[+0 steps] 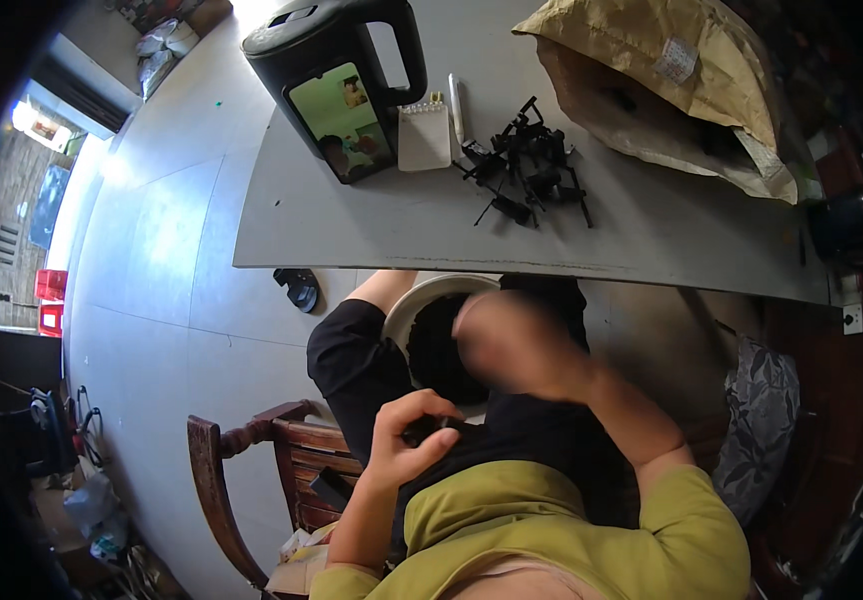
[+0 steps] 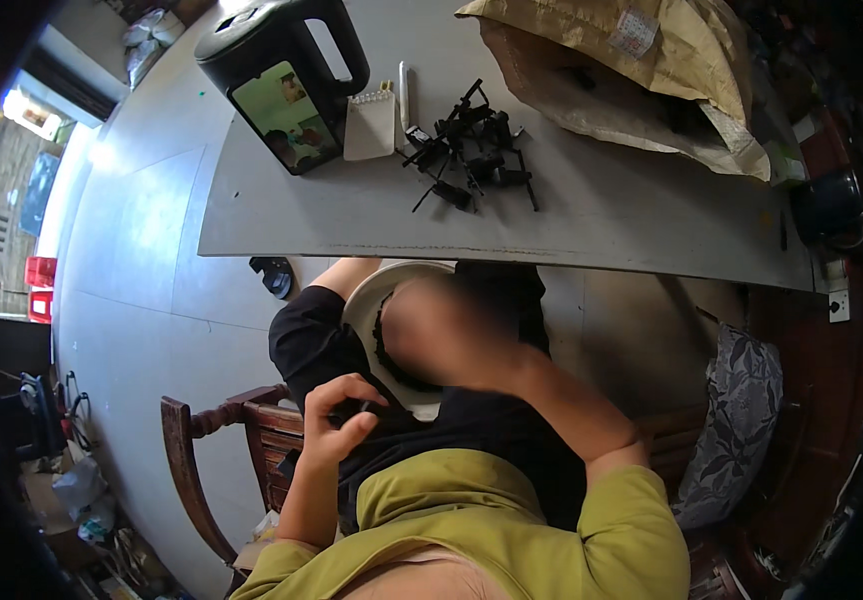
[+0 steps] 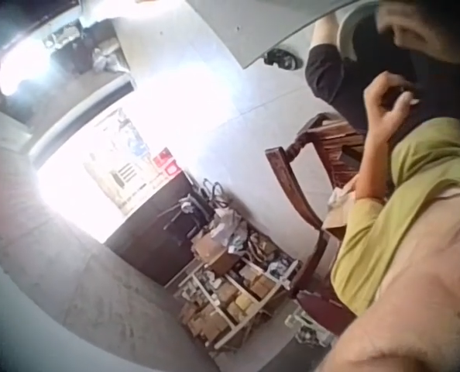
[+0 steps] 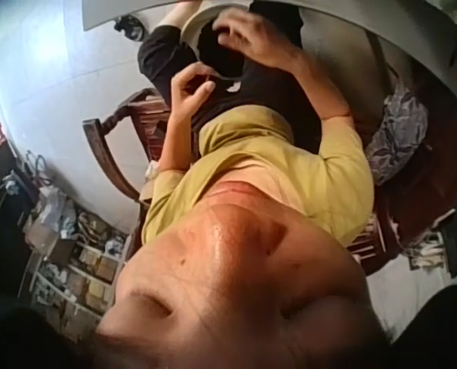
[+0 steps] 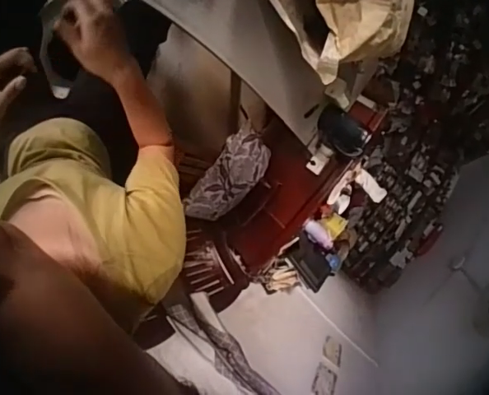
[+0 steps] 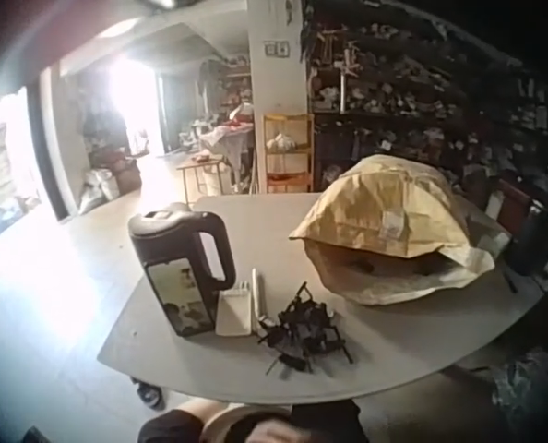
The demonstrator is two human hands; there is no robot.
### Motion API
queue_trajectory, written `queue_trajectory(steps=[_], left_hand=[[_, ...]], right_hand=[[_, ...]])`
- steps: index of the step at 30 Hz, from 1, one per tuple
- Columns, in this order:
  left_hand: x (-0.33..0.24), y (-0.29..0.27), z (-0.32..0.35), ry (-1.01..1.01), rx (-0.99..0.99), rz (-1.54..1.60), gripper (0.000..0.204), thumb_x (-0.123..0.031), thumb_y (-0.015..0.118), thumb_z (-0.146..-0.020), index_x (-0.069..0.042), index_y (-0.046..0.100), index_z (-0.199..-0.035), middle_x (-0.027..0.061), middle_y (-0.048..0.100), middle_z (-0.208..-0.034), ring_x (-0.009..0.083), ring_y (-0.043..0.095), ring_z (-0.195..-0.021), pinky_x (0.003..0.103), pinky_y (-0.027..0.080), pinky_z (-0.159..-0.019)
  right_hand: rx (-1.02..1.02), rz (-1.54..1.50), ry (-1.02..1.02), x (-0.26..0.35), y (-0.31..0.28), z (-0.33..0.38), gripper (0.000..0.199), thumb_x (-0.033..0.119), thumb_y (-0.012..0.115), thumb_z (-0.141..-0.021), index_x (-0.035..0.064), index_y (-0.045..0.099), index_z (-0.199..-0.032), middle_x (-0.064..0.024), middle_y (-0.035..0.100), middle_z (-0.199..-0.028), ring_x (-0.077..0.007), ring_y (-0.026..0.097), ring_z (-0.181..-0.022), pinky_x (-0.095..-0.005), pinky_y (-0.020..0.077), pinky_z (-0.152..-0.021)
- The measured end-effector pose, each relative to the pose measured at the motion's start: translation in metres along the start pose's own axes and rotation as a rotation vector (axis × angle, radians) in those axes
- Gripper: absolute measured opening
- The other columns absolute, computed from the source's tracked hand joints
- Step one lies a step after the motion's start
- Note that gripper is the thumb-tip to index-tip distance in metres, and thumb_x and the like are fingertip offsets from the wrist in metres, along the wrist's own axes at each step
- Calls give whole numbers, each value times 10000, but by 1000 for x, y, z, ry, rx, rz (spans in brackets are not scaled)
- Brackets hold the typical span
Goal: The recorder is assembling small black plastic components from a bag onto a table.
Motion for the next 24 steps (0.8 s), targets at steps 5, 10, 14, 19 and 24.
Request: queue_trajectory(steps=[5,10,14,19,24], left_hand=[[40,-1,16,-225,-87,524,333,-304,570,-765,25,603,-806,76,564,-783,123,498,-651,221,374,-586],[49,6,20,-175,-81,599,302,-262,535,-805,19,563,-698,104,547,-767,139,482,-620,233,381,-569],[52,17,18,-234,-38,721,262,-208,577,-832,5,543,-684,104,549,-761,152,505,-640,253,412,-594],[65,21,10,-360,-162,803,172,-138,642,-819,-7,554,-886,87,568,-806,145,548,-697,246,445,-639],[66,24,5,-432,-274,977,327,-200,676,-814,8,564,-1040,51,581,-847,112,533,-693,230,429,-618]], right_hand=[[-419,652,278,-59,-46,-25,274,87,627,-784,19,505,-1020,-183,532,-1105,-344,604,-826,-385,508,-703],[-359,802,434,-84,-46,-22,256,77,631,-759,28,473,-956,-150,547,-1024,-328,609,-775,-387,511,-651],[-421,677,436,-69,-60,-11,254,62,630,-737,38,467,-930,-144,555,-977,-296,621,-715,-376,506,-581],[-366,-460,340,-49,-22,11,507,-111,522,-720,54,465,-1196,-28,496,-974,-59,497,-602,-189,414,-523],[-210,-345,8,24,13,20,447,-119,495,-732,45,535,-1146,-72,470,-979,-124,533,-717,-209,452,-647]])
Point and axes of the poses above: each hand's wrist, its own z-axis away from the middle knuckle, its own y-axis out of the palm, x = y × z, the point moved 9 cm from there along -z, towards the middle knuckle
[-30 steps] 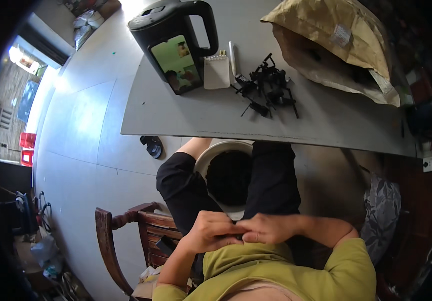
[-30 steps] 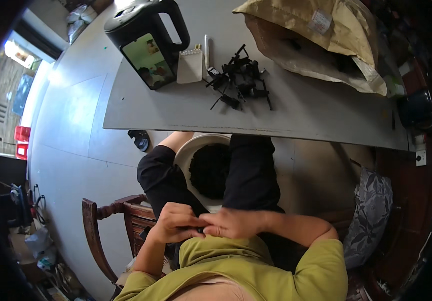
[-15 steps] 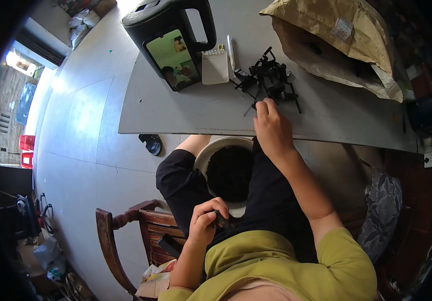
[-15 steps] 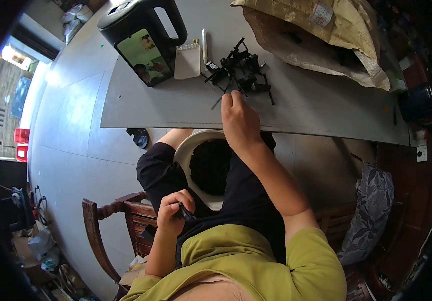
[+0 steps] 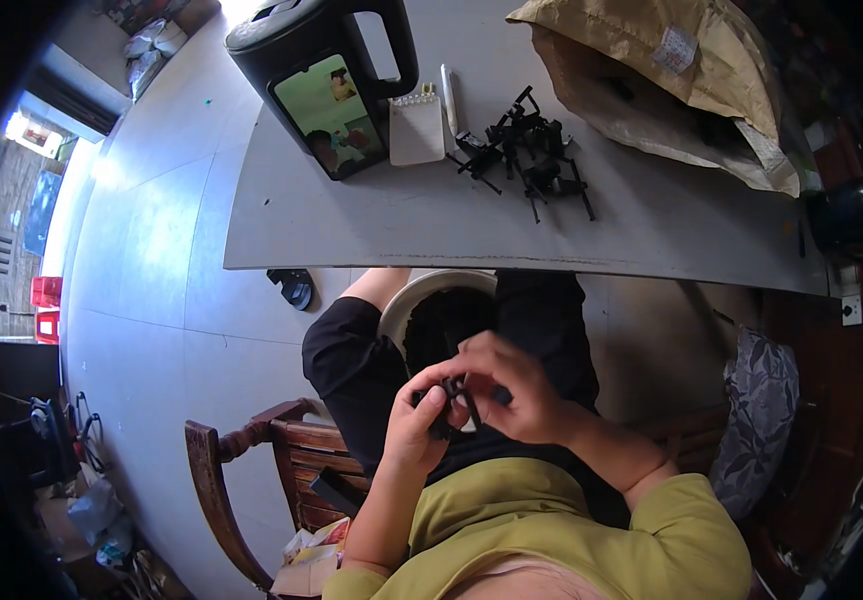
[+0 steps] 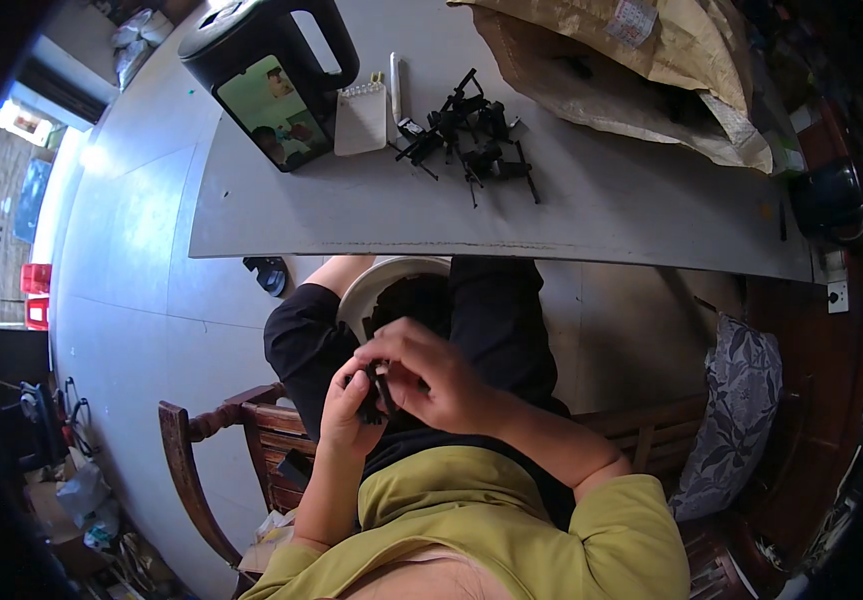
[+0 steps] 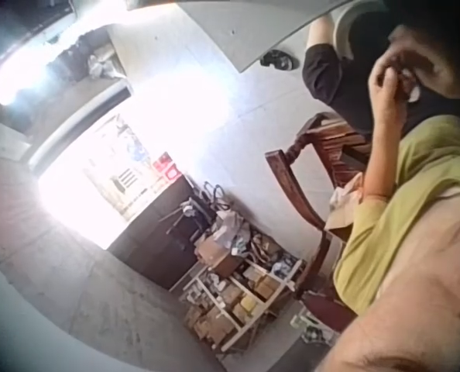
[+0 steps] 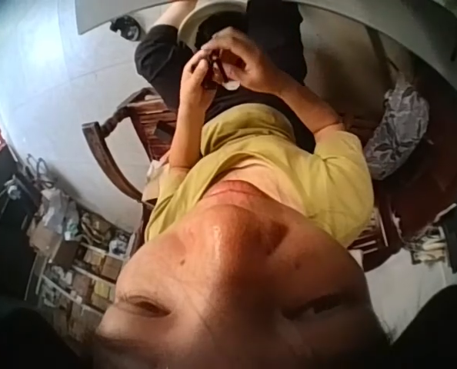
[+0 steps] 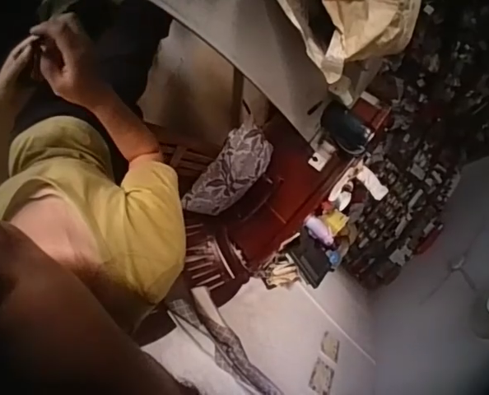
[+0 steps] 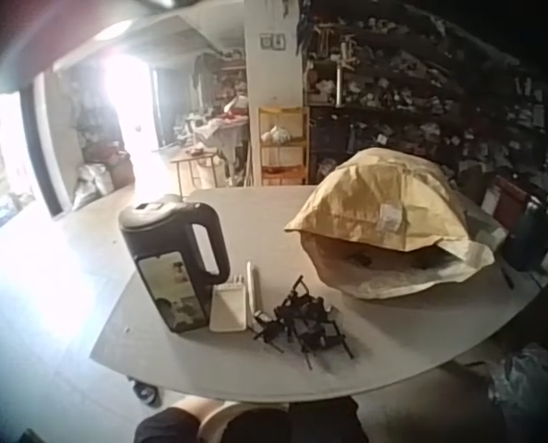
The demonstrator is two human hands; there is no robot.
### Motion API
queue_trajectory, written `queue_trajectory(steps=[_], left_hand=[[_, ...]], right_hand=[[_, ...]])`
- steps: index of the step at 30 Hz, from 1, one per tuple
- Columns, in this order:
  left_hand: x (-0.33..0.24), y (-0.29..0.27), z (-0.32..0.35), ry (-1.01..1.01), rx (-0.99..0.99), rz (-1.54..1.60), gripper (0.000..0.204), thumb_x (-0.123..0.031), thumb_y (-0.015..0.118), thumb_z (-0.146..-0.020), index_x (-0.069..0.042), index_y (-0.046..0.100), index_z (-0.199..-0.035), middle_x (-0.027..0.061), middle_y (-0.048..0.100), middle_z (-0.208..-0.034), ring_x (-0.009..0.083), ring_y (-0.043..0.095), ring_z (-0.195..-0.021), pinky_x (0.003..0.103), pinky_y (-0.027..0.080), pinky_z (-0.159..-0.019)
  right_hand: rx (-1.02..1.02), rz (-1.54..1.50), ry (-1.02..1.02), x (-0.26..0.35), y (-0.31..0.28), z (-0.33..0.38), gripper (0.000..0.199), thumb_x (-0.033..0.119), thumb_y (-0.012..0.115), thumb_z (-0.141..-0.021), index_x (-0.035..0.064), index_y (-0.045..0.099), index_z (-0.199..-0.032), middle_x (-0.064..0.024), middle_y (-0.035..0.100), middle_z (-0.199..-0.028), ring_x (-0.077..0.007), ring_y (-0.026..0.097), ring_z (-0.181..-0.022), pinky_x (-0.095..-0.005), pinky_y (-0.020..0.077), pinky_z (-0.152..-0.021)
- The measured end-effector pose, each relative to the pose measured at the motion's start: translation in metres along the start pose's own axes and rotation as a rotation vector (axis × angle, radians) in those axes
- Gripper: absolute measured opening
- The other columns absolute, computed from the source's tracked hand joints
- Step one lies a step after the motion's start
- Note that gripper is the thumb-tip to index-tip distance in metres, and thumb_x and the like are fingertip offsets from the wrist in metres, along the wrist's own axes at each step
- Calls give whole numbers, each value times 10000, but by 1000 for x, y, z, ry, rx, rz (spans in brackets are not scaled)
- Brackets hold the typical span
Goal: The recorder is assembling small black plastic components from a bag onto a table.
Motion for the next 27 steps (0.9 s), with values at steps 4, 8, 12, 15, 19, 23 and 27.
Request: queue_trajectory(steps=[4,8,12,15,19,23,27], left_hand=[[-4,-5,4,32,66,-51,340,-210,700,-795,3,578,-1030,43,582,-836,103,538,-697,218,424,-605],[-31,1,9,201,5,-342,245,-107,735,-728,2,627,-919,24,588,-779,99,534,-680,216,414,-606],[-60,39,21,550,120,-1132,204,-30,717,-690,-22,653,-884,54,583,-723,138,543,-656,239,416,-598],[-53,36,21,541,148,-1161,253,-2,706,-688,-35,644,-930,64,570,-741,152,535,-661,239,405,-593],[-48,34,21,508,144,-1087,240,-1,698,-705,-26,638,-936,49,561,-740,134,511,-654,232,395,-605],[-42,30,22,441,120,-1001,222,-37,708,-728,-4,621,-929,40,586,-816,119,516,-740,230,398,-676],[-34,30,20,350,119,-966,201,-104,680,-786,-2,612,-945,35,592,-867,101,521,-783,220,404,-711]], right_hand=[[11,100,-139,5,-1,11,374,-42,541,-810,45,519,-1173,-108,554,-1041,-122,555,-752,-244,472,-676],[-53,-327,367,-30,-9,26,432,245,454,-955,9,371,-1307,-89,599,-980,-113,555,-777,-265,477,-698],[77,-562,552,-57,11,36,610,473,425,-924,-13,389,-1291,-59,585,-918,-102,551,-727,-236,443,-712],[203,-790,709,-54,36,46,451,369,492,-929,32,459,-1226,4,524,-840,-43,471,-665,-167,375,-600],[85,-647,622,-47,30,44,355,274,496,-939,18,480,-1184,-15,559,-914,-24,493,-731,-164,381,-616],[33,-377,587,-48,21,46,254,177,471,-941,14,505,-1133,-27,573,-934,-39,520,-759,-190,409,-631],[-73,-299,477,-41,17,44,226,156,452,-940,23,520,-1111,-42,584,-908,-64,534,-712,-215,417,-616]])
Point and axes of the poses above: each hand's wrist, its own z-axis away from the middle knuckle, its own y-axis out of the palm, x = y × z, the point moved 9 cm from there along -z, towards the middle knuckle
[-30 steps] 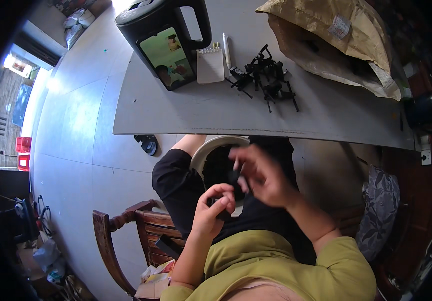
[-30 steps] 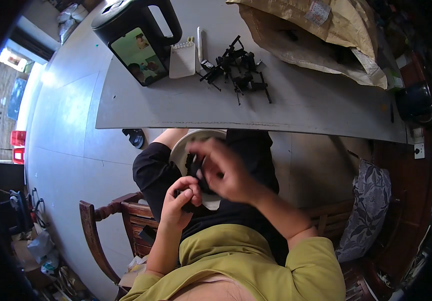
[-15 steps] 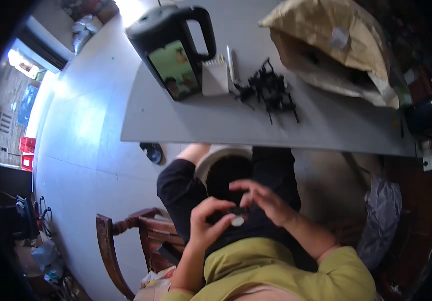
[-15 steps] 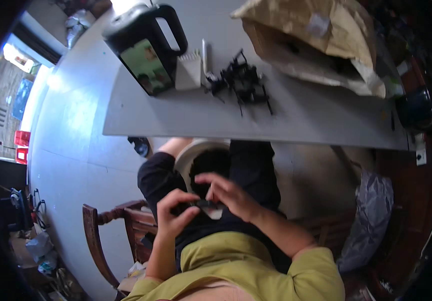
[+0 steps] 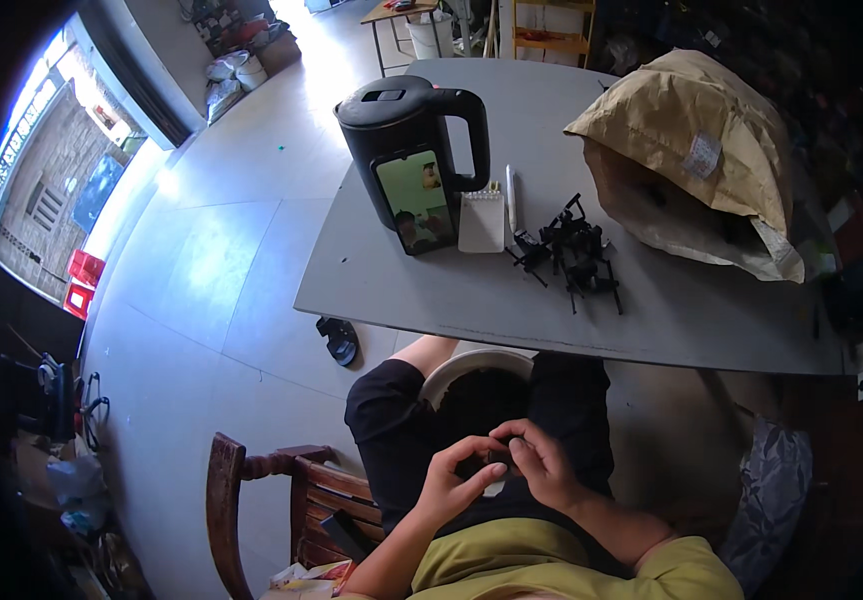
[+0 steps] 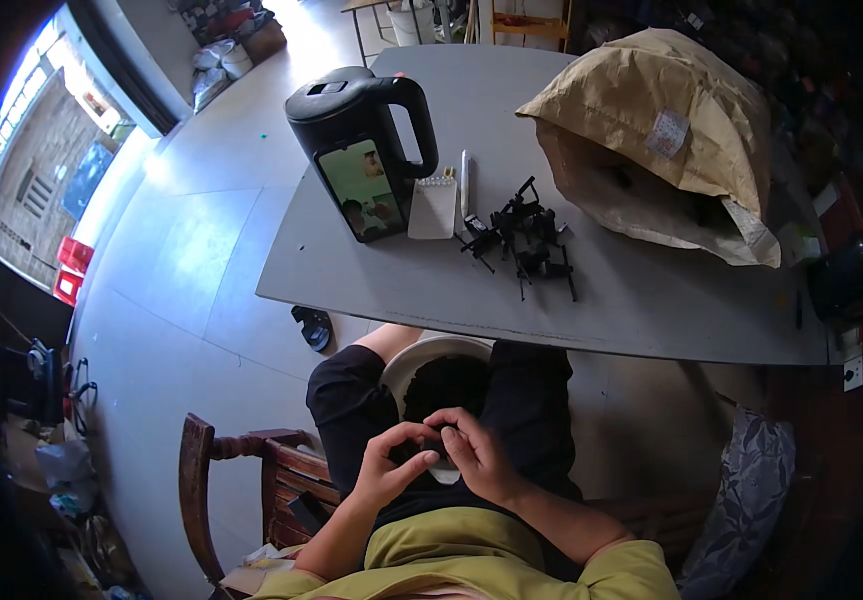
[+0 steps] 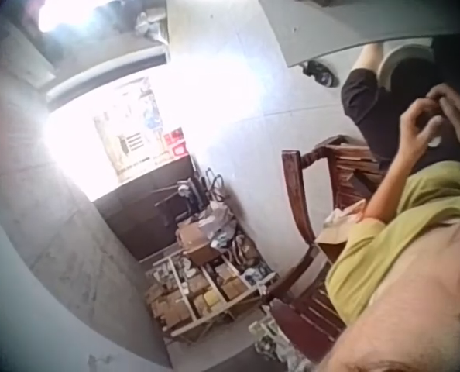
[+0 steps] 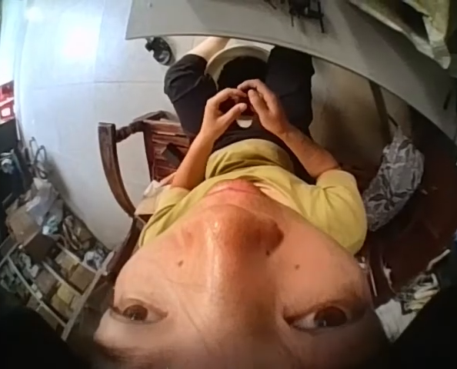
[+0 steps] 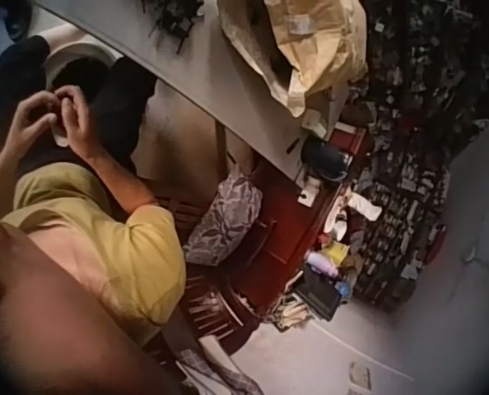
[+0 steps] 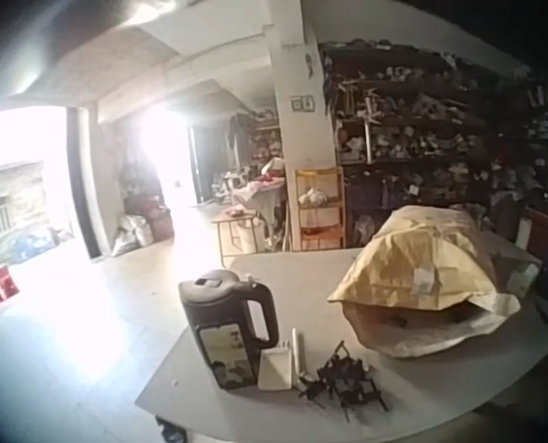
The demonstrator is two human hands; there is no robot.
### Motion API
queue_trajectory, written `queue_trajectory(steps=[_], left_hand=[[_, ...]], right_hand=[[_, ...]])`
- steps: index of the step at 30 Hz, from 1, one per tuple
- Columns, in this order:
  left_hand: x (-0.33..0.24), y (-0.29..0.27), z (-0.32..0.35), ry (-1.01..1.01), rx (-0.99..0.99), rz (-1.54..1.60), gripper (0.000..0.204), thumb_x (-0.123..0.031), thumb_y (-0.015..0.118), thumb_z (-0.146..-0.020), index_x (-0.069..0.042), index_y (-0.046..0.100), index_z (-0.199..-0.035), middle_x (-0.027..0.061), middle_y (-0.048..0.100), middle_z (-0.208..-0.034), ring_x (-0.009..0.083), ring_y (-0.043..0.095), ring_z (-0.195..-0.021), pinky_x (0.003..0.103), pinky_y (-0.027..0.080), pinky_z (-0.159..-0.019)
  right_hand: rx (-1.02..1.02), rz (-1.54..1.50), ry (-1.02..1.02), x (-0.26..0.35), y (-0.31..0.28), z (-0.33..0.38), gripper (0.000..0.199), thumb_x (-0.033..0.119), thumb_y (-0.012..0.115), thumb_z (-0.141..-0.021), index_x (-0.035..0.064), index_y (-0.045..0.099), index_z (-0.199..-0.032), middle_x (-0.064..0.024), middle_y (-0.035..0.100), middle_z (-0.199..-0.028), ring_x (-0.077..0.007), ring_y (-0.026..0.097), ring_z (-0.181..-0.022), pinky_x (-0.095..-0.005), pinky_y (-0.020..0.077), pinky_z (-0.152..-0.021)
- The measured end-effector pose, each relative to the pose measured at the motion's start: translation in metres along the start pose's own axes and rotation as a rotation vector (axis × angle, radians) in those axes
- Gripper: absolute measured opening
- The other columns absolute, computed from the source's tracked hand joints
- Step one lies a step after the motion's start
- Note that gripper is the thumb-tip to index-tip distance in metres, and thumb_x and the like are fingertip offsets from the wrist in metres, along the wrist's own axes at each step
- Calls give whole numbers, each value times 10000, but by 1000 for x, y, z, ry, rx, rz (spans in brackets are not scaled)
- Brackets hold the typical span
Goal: The recorder is assembling small black plastic components from a bag onto a table.
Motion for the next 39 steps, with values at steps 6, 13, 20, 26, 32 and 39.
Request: queue_trajectory(steps=[6,13,20,26,32,39], left_hand=[[9,5,2,-33,-26,111,210,-141,636,-838,-4,595,-991,30,589,-875,88,517,-810,212,402,-730],[9,5,3,-27,-25,103,213,-146,633,-843,0,593,-993,28,590,-873,80,516,-789,202,404,-711],[16,8,2,-70,9,158,232,-163,601,-868,11,590,-1021,32,605,-882,70,529,-784,203,431,-686],[12,5,7,-20,-35,230,234,-203,585,-887,-12,588,-1023,-16,562,-740,23,449,-561,169,344,-485],[34,11,12,-188,14,487,176,-154,612,-863,3,588,-937,1,537,-817,66,479,-724,196,390,-636],[18,6,8,-105,-8,486,150,-128,587,-857,15,590,-902,21,555,-848,85,505,-789,207,401,-696]], right_hand=[[-85,208,-91,11,-3,3,212,139,437,-939,34,530,-1099,-86,595,-817,-110,553,-636,-243,419,-576],[-82,270,-104,16,-1,2,204,112,431,-929,29,537,-1082,-125,620,-843,-188,624,-705,-268,459,-615],[-115,317,-149,16,-4,5,207,106,422,-930,3,543,-1061,-129,633,-884,-210,639,-748,-267,471,-638],[-114,357,-180,15,2,4,207,118,439,-926,2,547,-1058,-127,630,-875,-206,627,-724,-269,465,-622],[-134,483,-308,26,10,7,199,102,477,-886,-1,545,-1043,-148,617,-846,-278,612,-704,-332,475,-622],[-123,571,-440,39,16,12,273,159,573,-841,10,540,-1068,-123,620,-879,-271,591,-690,-356,462,-632]])
Point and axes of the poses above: each hand's wrist, its own z-axis away from the middle knuckle, its own y-axis out of the palm, x = y × z, the point moved 9 cm from there along -z, towards the middle knuckle
